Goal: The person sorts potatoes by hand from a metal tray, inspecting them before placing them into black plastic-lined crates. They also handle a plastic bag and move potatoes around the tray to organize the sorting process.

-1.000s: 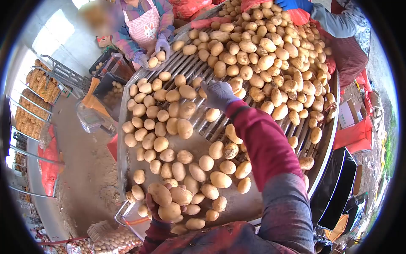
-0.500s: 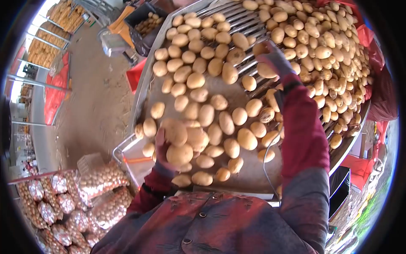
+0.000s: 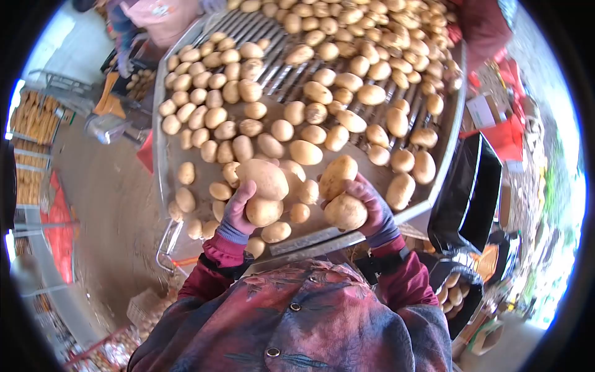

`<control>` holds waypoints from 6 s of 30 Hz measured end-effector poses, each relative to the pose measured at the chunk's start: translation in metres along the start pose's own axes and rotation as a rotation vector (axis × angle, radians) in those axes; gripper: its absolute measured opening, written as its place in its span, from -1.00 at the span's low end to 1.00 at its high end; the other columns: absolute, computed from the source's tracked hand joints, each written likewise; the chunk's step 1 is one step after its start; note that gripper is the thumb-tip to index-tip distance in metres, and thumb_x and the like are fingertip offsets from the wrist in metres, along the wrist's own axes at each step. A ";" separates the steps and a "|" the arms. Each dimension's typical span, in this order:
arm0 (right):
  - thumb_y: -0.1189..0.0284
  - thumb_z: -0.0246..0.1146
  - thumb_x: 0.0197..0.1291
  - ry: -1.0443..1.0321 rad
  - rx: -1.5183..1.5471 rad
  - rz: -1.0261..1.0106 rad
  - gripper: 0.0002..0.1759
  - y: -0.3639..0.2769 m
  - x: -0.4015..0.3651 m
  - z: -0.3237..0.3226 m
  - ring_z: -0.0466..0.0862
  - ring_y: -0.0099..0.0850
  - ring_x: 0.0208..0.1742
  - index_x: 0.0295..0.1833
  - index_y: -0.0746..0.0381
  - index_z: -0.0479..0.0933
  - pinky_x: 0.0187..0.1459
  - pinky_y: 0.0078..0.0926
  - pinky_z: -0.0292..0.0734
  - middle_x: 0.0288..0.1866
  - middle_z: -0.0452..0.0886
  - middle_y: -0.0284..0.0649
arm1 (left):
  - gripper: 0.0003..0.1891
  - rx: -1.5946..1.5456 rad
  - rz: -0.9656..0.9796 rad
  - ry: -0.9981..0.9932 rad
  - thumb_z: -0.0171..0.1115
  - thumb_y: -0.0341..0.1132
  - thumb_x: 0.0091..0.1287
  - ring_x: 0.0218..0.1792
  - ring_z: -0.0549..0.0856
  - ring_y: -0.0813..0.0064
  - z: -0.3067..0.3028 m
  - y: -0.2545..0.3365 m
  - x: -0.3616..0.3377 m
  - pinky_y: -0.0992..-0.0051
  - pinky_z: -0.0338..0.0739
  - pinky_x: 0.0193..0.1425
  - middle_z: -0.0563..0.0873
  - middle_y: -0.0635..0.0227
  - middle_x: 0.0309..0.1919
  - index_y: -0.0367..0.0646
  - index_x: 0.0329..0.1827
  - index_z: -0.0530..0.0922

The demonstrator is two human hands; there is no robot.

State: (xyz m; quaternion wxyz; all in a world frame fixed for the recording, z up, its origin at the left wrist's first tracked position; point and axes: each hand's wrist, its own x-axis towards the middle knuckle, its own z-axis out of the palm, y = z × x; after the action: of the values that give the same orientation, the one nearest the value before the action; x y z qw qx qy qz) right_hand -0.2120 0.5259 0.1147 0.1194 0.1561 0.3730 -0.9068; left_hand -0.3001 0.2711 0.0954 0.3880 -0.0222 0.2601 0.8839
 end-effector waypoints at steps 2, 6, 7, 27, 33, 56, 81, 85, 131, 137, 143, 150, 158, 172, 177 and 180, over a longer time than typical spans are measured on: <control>0.22 0.35 0.29 0.034 0.043 -0.043 -0.27 0.010 -0.023 0.000 0.70 -0.23 0.13 0.47 0.31 0.31 0.12 -0.23 0.71 0.23 0.61 -0.04 | -0.25 0.062 -0.101 -0.108 0.51 -0.11 0.27 0.19 0.65 0.34 0.011 -0.011 0.002 0.28 0.61 0.31 0.60 0.22 0.17 -0.19 0.44 0.36; 0.28 0.42 0.21 -0.016 0.092 -0.055 -0.24 0.018 -0.063 -0.009 0.71 -0.29 0.09 0.46 0.30 0.33 0.07 -0.29 0.71 0.18 0.63 -0.11 | -0.21 0.232 -0.211 -0.168 0.56 -0.17 0.23 0.21 0.63 0.38 0.038 -0.038 -0.004 0.34 0.55 0.34 0.60 0.25 0.21 -0.21 0.46 0.35; 0.30 0.41 0.22 -0.002 0.110 -0.072 -0.27 0.022 -0.073 -0.014 0.72 -0.30 0.05 0.46 0.27 0.34 0.05 -0.29 0.71 0.17 0.63 -0.12 | -0.21 0.245 -0.230 -0.179 0.56 -0.17 0.23 0.21 0.63 0.38 0.047 -0.047 -0.006 0.34 0.55 0.34 0.60 0.25 0.21 -0.21 0.46 0.35; 0.27 0.29 0.34 0.794 -0.149 -0.997 -0.45 0.080 -0.414 -0.115 0.71 -0.37 0.09 0.37 0.24 0.40 0.09 -0.34 0.70 0.13 0.63 -0.16 | -0.54 0.846 -0.115 -1.149 0.27 -0.06 0.51 0.20 0.67 0.38 0.205 -0.371 0.004 0.26 0.59 0.34 0.69 0.33 0.16 -0.12 0.33 0.52; 0.42 0.17 0.51 1.298 0.063 -1.215 -0.56 0.150 -0.513 -0.219 0.65 -0.39 0.22 0.43 0.23 0.36 0.11 -0.28 0.72 0.20 0.57 -0.21 | -0.49 0.362 -1.201 -0.791 0.37 -0.03 0.42 0.19 0.67 0.32 0.282 -0.527 -0.012 0.22 0.59 0.32 0.66 0.38 0.18 -0.01 0.33 0.48; -0.02 0.14 0.43 0.929 0.730 -0.877 -0.57 0.050 -0.443 -0.236 0.73 -0.27 -0.22 0.02 0.14 0.53 -0.30 -0.26 0.65 -0.24 0.68 -0.20 | -0.50 1.195 -0.565 -0.802 -0.04 0.00 0.66 -0.30 0.72 0.60 0.215 -0.381 0.004 0.57 0.62 -0.18 0.72 0.32 -0.06 -0.22 0.38 0.51; 0.31 0.10 0.55 0.613 -0.516 -0.315 -0.61 0.038 -0.238 -0.096 0.73 -0.45 -0.07 0.30 0.30 0.53 -0.06 -0.51 0.63 0.08 0.70 -0.20 | -0.26 2.471 0.494 0.477 0.20 0.19 0.39 0.49 0.28 -0.24 -0.054 -0.110 -0.073 -0.28 0.05 0.53 0.37 -0.17 0.44 -0.08 0.51 0.39; 0.40 0.17 0.48 0.428 -0.822 -0.311 -0.62 0.028 -0.154 -0.084 0.67 -0.50 0.03 0.31 0.32 0.53 0.01 -0.56 0.55 0.10 0.69 -0.20 | -0.30 2.432 0.491 0.438 0.23 0.19 0.37 0.47 0.33 -0.10 -0.071 -0.092 -0.097 -0.24 0.16 0.46 0.42 -0.04 0.42 -0.01 0.47 0.43; 0.41 0.35 0.13 0.334 -1.957 -0.668 -0.74 0.059 -0.023 -0.093 0.66 -0.04 0.01 -0.04 0.18 0.65 0.07 -0.06 0.53 0.03 0.69 -0.10 | -0.71 1.982 0.853 0.589 0.34 -0.30 0.18 -0.10 0.64 0.04 -0.150 0.176 0.132 0.11 0.54 -0.04 0.57 0.28 -0.05 0.11 -0.01 0.66; 0.41 0.33 0.12 0.331 -1.979 -0.608 -0.73 0.056 -0.024 -0.093 0.64 -0.03 0.03 -0.03 0.18 0.64 0.09 -0.05 0.51 0.06 0.68 -0.11 | -0.60 1.835 1.185 0.979 0.43 -0.31 0.04 -0.25 0.65 0.07 -0.163 0.231 0.054 0.10 0.55 -0.17 0.63 0.25 -0.24 0.06 0.02 0.64; 0.41 0.33 0.10 0.312 -1.978 -0.600 -0.74 0.054 -0.020 -0.083 0.64 -0.05 0.02 -0.05 0.18 0.63 0.08 -0.07 0.51 0.03 0.67 -0.14 | -0.49 2.444 1.083 1.566 0.37 -0.23 0.12 0.08 0.57 0.03 -0.191 0.274 0.027 0.09 0.46 0.21 0.63 0.18 -0.03 -0.01 0.19 0.58; 0.41 0.35 0.08 0.317 -1.961 -0.633 -0.76 0.050 -0.020 -0.076 0.66 -0.07 -0.05 -0.10 0.18 0.64 -0.01 -0.07 0.56 -0.01 0.67 -0.16 | -0.14 2.329 0.513 0.635 0.03 0.38 0.39 0.59 0.13 -0.30 -0.166 0.201 0.155 -0.29 -0.14 0.61 0.34 -0.27 0.50 -0.06 0.57 0.33; 0.36 0.37 0.07 0.300 -1.944 -0.597 -0.73 0.045 -0.022 -0.076 0.66 -0.11 -0.03 -0.08 0.17 0.64 -0.01 -0.11 0.57 -0.01 0.64 -0.19 | -0.16 2.503 0.296 0.701 0.08 0.31 0.39 0.56 -0.02 -0.52 -0.129 0.135 0.115 -0.38 -0.19 0.55 0.00 -0.62 0.51 0.03 0.62 0.23; 0.18 0.38 0.18 0.421 -1.936 -0.715 -0.30 -0.027 0.047 -0.053 0.53 -0.01 0.29 0.38 0.21 0.40 0.25 0.00 0.45 0.29 0.52 -0.01 | -0.34 2.338 0.492 0.397 0.26 -0.06 0.32 0.47 0.30 -0.29 -0.109 0.010 -0.033 -0.34 -0.08 0.58 0.19 -0.21 0.56 -0.04 0.50 0.43; 0.09 0.44 0.10 0.621 -1.677 -0.526 -0.14 -0.080 0.143 -0.097 0.54 0.06 0.27 0.40 0.29 0.28 0.23 -0.01 0.48 0.27 0.51 0.11 | -0.33 2.241 0.510 0.528 0.25 -0.02 0.34 0.47 0.26 -0.34 -0.065 -0.050 -0.068 -0.32 -0.01 0.56 0.22 -0.25 0.53 -0.11 0.48 0.43; 0.00 0.40 0.10 0.765 -1.668 -0.465 -0.11 -0.061 0.162 -0.100 0.57 0.14 0.16 0.39 0.29 0.26 0.15 0.07 0.51 0.19 0.51 0.15 | -0.33 2.268 0.477 0.504 0.22 0.01 0.36 0.47 0.24 -0.37 -0.057 -0.078 -0.077 -0.31 0.03 0.54 0.22 -0.29 0.51 -0.15 0.47 0.43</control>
State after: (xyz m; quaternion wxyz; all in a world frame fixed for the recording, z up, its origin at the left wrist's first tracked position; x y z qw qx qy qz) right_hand -0.3627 0.6237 0.0260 -0.1218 0.2288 0.9366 -0.2359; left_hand -0.2016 0.2358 0.0300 -0.0505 0.2100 0.9616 0.1694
